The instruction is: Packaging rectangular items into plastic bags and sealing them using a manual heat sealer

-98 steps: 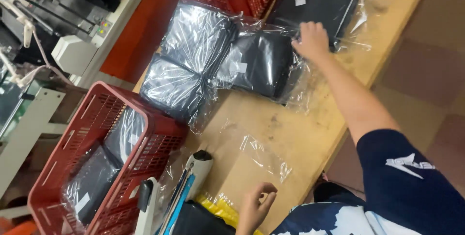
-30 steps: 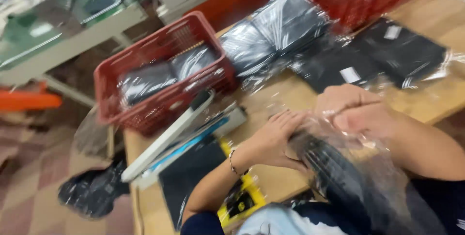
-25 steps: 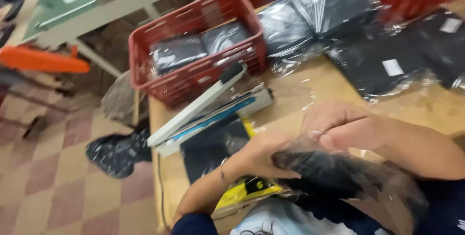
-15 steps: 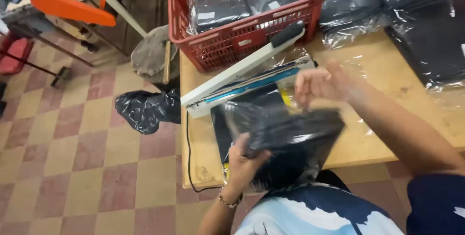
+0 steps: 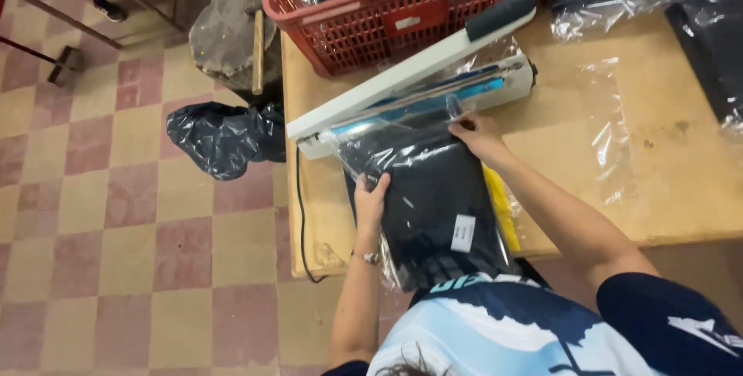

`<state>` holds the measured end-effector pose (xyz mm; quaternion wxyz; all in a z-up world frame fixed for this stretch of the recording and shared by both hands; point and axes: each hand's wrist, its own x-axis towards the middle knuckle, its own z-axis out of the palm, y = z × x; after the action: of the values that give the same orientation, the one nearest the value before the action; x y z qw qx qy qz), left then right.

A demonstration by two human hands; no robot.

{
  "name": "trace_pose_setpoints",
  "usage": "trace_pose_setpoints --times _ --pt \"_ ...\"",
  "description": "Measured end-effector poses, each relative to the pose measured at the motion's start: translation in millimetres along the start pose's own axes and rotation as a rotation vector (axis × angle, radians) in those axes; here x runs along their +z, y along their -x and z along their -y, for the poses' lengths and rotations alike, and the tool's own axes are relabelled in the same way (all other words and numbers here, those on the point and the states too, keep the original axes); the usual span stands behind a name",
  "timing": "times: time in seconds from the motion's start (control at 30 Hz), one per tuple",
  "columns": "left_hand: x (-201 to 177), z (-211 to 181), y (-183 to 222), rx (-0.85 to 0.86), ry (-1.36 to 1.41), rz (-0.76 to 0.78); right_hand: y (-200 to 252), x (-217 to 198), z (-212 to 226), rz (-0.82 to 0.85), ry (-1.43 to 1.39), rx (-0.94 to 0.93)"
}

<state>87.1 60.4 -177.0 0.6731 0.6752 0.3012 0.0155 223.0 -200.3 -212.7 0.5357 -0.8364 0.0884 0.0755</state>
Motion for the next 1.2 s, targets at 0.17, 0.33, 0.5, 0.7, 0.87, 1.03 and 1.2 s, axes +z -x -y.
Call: trace_pose_setpoints --times 0.17,0.33,0.5,0.7,0.87,1.03,1.2 --pt "-16 25 -24 0.010 -0.060 0.018 -50 -19 53 -0.382 0.258 -0.214" --pt "-17 42 -32 -0.053 -0.094 0.001 -54 24 87 -0.031 0.566 -0.270" --pt "-13 38 -30 -0.102 -0.079 -0.033 81 47 120 0.281 0.190 -1.135" --pt "-17 -2 -11 -0.143 -0.039 -0.003 60 -109 32 0.596 -0.436 -0.552" --pt "-17 -5 -35 -0.150 0.058 0.040 51 -269 -32 -0.069 -0.105 0.110" --pt "-15 4 -69 0.018 0.026 -0.055 11 -320 -131 -0.224 1.045 0.530" --pt "-12 -7 -83 0.094 -0.013 -0.098 10 -204 -18 -0.730 0.872 -0.050"
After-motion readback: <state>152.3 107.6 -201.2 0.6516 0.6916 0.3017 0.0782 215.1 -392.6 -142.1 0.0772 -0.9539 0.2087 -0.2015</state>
